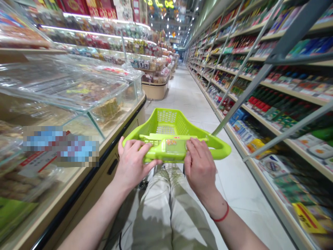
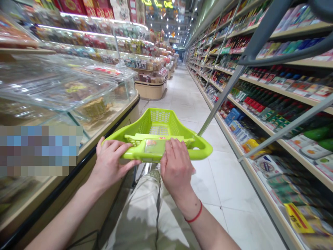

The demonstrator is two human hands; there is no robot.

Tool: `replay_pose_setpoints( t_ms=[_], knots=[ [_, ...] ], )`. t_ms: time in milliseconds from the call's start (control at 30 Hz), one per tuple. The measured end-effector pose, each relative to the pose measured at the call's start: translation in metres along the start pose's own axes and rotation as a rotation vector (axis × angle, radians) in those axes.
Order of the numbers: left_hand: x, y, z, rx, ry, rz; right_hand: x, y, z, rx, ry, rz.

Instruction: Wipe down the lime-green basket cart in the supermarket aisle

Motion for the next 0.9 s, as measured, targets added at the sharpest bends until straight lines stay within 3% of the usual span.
replay_pose_setpoints(
  t_ms=[200,367,500,633,767,900],
  knots=[
    [-0.004,0.000,-0.001,0.008,0.002,0.007,0.040,-0.002,0.023,0.084,0.103,-0.185],
    [-0.002,0.000,-0.002,0.012,-0.031,0.023,0.020,-0.007,0.012,0.168,0.130,-0.217],
    [0.003,0.000,-0.001,0.065,-0.084,0.044,-0.010,-0.013,-0.013,0.132,0.152,-0.208],
    [0.006,0.000,0.001,0.106,-0.101,0.079,-0.024,-0.016,-0.020,0.150,0.201,-0.224],
    [0.006,-0.001,0.001,0.097,-0.071,0.077,-0.015,-0.012,-0.013,0.174,0.196,-0.265],
    [0.004,-0.002,0.002,0.095,-0.054,0.081,0.012,-0.004,0.009,0.273,0.172,-0.310]
  ],
)
Point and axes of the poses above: each hand's wrist, its own y-axis towards the middle knuckle, its own z-axis out of the palm, x = y × z, the point moved 8 cm from there along y, towards the middle knuckle, and after that the axes turned 13 degrees about y, right-handed, at the moved point
